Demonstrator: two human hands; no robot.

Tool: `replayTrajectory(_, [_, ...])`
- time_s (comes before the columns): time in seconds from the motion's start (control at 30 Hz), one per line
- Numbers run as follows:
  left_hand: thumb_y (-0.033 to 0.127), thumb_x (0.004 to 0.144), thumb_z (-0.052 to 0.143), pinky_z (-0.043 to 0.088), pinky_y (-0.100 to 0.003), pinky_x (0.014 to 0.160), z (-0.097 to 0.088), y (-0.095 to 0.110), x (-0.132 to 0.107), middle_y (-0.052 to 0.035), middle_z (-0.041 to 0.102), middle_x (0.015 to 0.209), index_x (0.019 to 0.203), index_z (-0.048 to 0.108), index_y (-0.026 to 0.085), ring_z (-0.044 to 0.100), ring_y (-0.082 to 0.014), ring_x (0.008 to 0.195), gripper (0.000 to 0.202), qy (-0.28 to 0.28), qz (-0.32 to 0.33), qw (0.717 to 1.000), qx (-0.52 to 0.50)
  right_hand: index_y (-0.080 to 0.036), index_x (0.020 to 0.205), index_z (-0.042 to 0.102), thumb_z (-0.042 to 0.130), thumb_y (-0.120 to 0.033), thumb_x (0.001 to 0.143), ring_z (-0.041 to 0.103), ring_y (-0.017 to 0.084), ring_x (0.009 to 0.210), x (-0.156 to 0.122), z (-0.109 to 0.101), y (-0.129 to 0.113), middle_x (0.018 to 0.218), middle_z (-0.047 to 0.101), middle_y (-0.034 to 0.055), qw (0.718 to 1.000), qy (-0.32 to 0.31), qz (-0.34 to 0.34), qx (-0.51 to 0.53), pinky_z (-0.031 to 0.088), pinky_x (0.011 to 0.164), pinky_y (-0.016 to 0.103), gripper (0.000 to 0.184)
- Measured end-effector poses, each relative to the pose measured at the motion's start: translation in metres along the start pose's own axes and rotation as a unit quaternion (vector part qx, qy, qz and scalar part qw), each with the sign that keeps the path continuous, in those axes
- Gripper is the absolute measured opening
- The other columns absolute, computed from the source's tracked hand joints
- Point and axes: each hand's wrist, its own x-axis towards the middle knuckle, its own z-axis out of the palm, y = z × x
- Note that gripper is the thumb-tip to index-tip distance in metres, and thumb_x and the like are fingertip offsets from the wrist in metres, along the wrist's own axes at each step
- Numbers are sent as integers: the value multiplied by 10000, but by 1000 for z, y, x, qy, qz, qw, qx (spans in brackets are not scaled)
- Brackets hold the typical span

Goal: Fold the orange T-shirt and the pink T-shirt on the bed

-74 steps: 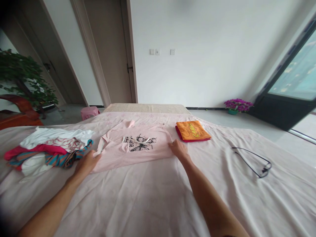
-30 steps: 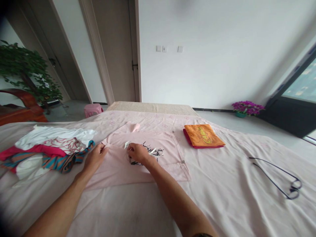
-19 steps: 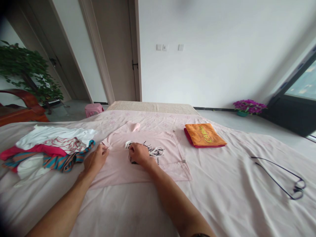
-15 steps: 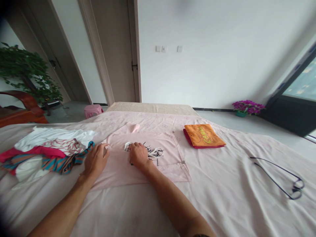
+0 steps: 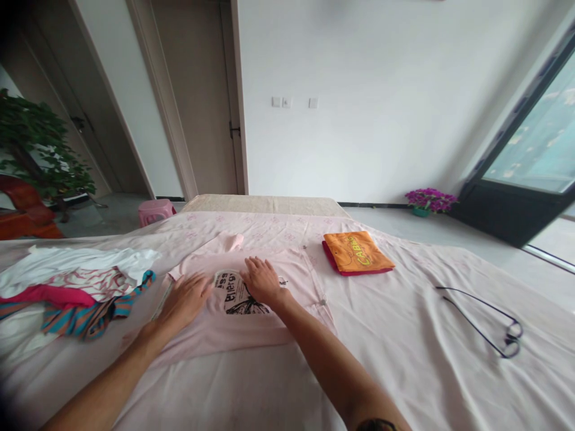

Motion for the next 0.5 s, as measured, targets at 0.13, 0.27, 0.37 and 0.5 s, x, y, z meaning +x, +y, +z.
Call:
replayTrajectory(0.13, [428, 973, 389, 286, -476, 1164, 8, 21, 16, -161, 465, 1512, 1399, 520, 148, 373, -298, 1431, 527, 25, 20, 999, -10, -112, 1538, 310, 286, -443, 1036, 205, 258, 1494, 10, 4, 41, 1604, 267, 149, 996, -44, 61, -54, 175, 1201, 466, 601])
replayTrajectory(0.27, [460, 949, 438, 287, -500, 1149, 30, 16, 18, -150, 458, 1520, 1426, 498, 197, 387, -311, 1416, 547, 11, -1, 1000, -1, -138, 1568, 250, 257, -451, 1033, 149, 249, 1508, 7, 4, 99, 1629, 188, 115, 985, -86, 111, -100, 146, 1212, 452, 620])
replayTrajectory(0.37, [470, 940, 450, 258, -514, 1156, 40, 8, 18, -131, 448, 1531, 1426, 499, 234, 367, -316, 1425, 543, 14, -6, 1000, 4, -143, 1579, 214, 224, -480, 1030, 111, 230, 1515, 3, -9, 138, 1640, 145, 96, 976, -100, 149, -121, 115, 1219, 432, 644])
replayTrajectory(0.5, [479, 947, 424, 232, -524, 1162, 42, 7, 17, -134, 428, 1545, 1441, 486, 228, 341, -335, 1438, 558, 6, 0, 1000, 7, -147, 1580, 206, 206, -477, 1032, 104, 220, 1516, 4, -26, 161, 1644, 122, 91, 964, -125, 191, -139, 107, 1213, 446, 640])
